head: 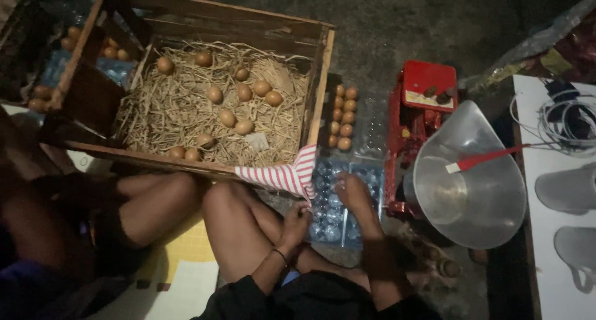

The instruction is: Applying a protective or decorative coating to eggs using a brush before placing them in a storage tray.

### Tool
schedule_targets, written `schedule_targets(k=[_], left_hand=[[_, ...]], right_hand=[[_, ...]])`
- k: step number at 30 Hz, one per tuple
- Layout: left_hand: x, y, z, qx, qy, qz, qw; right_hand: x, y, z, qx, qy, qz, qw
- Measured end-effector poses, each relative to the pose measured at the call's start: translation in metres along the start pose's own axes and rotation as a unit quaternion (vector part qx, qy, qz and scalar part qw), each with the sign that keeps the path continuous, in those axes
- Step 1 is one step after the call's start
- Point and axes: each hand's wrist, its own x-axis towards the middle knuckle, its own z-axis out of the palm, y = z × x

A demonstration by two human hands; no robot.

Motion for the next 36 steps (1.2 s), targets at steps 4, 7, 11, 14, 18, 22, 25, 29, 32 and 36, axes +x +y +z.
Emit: schedule_targets(k=[4,7,11,14,18,22,25,29,32,36], left_hand=[[-0.002,0.014,-0.002,-0.003,0.052,0.063,0.997],[-0.004,0.022,-0.003,0.073,0.034,0.070,0.994],[-0.020,0.049,-0.005,0.113,0.022,0.028,0.993],[-0.014,0.036,-0.004,0.132,0.032,-0.004,0.991],[0.003,0.016,-0.005,0.129,0.025,-0.031,0.991],[0.005,0.012,-0.004,0.127,0.032,-0.054,0.990],[0.008,0.004,-0.002,0.121,0.033,-0.050,0.991],[0.012,0.000,-0.003,0.083,0.027,-0.037,0.996],[0.018,-0.004,-0.002,0.086,0.027,-0.047,0.995],[0.019,-0.005,-0.004,0.090,0.027,-0.054,0.994]], right_hand=[[0.018,0.019,0.023,-0.038,-0.048,0.075,0.995],[-0.014,-0.021,-0.012,-0.036,-0.058,0.068,0.995],[-0.020,-0.030,-0.014,-0.020,-0.035,0.069,0.997],[-0.017,-0.035,-0.012,-0.007,-0.037,0.100,0.994],[-0.044,-0.054,-0.033,0.045,-0.062,0.092,0.993],[-0.051,-0.057,-0.037,0.123,-0.060,0.099,0.986],[-0.050,-0.051,-0.035,0.093,-0.071,0.078,0.990],[-0.045,-0.043,-0.029,0.084,-0.078,0.057,0.992],[-0.042,-0.040,-0.026,0.083,-0.075,0.065,0.992],[-0.040,-0.040,-0.029,0.095,-0.078,0.076,0.990]])
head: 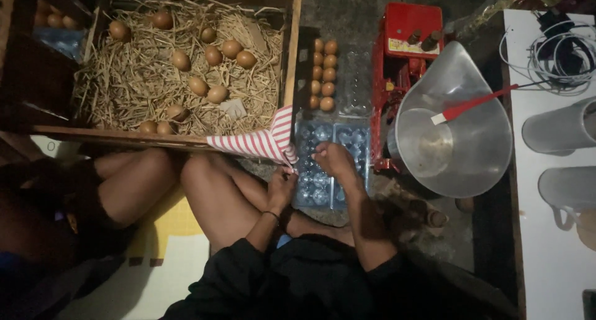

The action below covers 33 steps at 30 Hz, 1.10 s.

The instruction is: Applying a protective or decorative coating to eggs using a brush before placing them in a storage tray.

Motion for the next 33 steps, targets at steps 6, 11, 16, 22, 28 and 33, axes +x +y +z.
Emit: schedule_targets(k=[6,11,16,22,28,33], left_hand=[[-0.017,0.017,-0.002,-0.003,0.014,0.033,0.999],[-0.014,0.015,-0.005,0.018,0.010,0.020,1.000],[-0.027,0.023,-0.020,-0.054,0.008,-0.029,0.998],[-0.065,0.066,-0.081,-0.269,0.091,-0.036,0.958],[-0.086,0.122,-0.120,-0.252,0.147,0.038,0.956],[-0.092,0.138,-0.117,-0.171,0.176,0.089,0.965]], right_hand=[[-0.008,-0.030,-0.043,-0.051,-0.022,-0.089,0.994],[-0.046,-0.107,-0.092,-0.068,0.015,-0.148,0.987],[-0.058,-0.148,-0.103,-0.037,0.085,-0.222,0.971],[-0.046,-0.129,-0.066,0.018,0.057,-0.248,0.967],[-0.070,-0.144,-0.052,0.050,-0.011,-0.191,0.980],[-0.073,-0.173,-0.068,0.018,0.024,-0.268,0.963]])
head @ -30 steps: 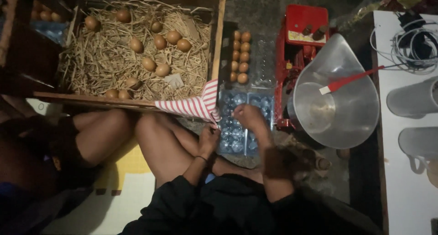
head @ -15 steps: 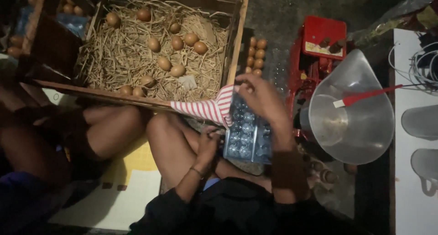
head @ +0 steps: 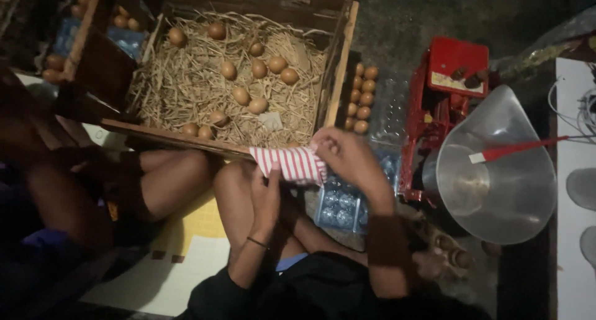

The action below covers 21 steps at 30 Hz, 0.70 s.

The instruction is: Applying a protective or decorative coating to eggs using a brush before placing them in a storage tray.

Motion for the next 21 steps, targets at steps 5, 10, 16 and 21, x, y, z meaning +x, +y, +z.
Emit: schedule_targets(k=[5,10,16,21], left_hand=[[-0.019,0.024,-0.010,0.009,0.008,-0.017,1.000],[-0.017,0.040,-0.017,-0.113,0.016,-0.062,0.992],[-0.012,0.033,-0.024,-0.095,0.040,-0.090,0.991],[-0.008,0.045,-0.041,-0.190,-0.003,-0.082,0.978]], right_hand=[[0.061,-0.030,0.008,-0.033,0.016,-0.101,0.994],[0.156,-0.047,0.065,-0.114,-0.030,-0.114,0.987],[0.198,-0.045,0.121,-0.285,-0.202,-0.047,0.936],[0.223,0.000,0.150,-0.321,-0.103,-0.120,0.934]])
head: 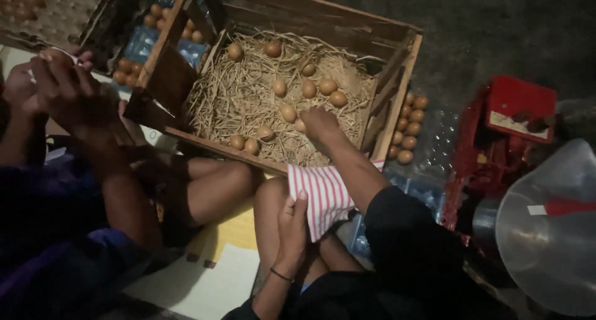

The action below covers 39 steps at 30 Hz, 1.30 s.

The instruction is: Applying a protective or decorative coating to eggs using a brush before placing them in a storage tray.

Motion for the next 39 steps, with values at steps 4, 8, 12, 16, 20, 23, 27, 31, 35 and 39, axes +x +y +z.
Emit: schedule_targets(k=[4,8,12,16,20,23,27,31,35,39], left_hand=[[0.002,0.014,-0.002,-0.024,-0.021,-0.021,0.999],[0.004,0.018,-0.007,-0.006,-0.037,-0.009,0.999],[0.003,0.019,-0.006,-0.025,-0.040,-0.007,0.999],[0.011,0.006,-0.006,-0.069,-0.070,-0.004,0.995],[0.015,-0.014,-0.027,0.100,-0.081,0.212,0.969],[-0.001,0.036,-0.009,0.390,-0.059,0.413,0.821],[0.004,0.039,-0.013,0.410,-0.017,0.403,0.818],[0.035,0.023,0.012,-0.291,0.023,-0.117,0.949],[0.021,0.011,0.043,-0.484,-0.114,-0.168,0.851],[-0.014,0.020,0.064,-0.527,-0.169,-0.218,0.804]], right_hand=[[0.014,0.006,0.013,-0.024,-0.009,0.008,1.000],[0.021,0.004,0.017,-0.036,-0.022,-0.004,0.999],[0.018,0.007,0.020,-0.033,0.031,-0.040,0.998],[0.001,0.001,-0.017,-0.002,0.022,-0.028,0.999],[-0.043,-0.031,-0.098,0.314,0.000,0.150,0.938],[-0.042,0.001,-0.095,0.405,0.031,0.178,0.896],[-0.098,0.016,-0.116,0.557,0.062,0.030,0.827],[-0.165,0.032,-0.103,0.717,0.094,-0.035,0.689],[-0.216,0.036,-0.095,0.781,0.102,-0.139,0.601],[-0.260,0.022,-0.114,0.661,0.181,-0.135,0.715]])
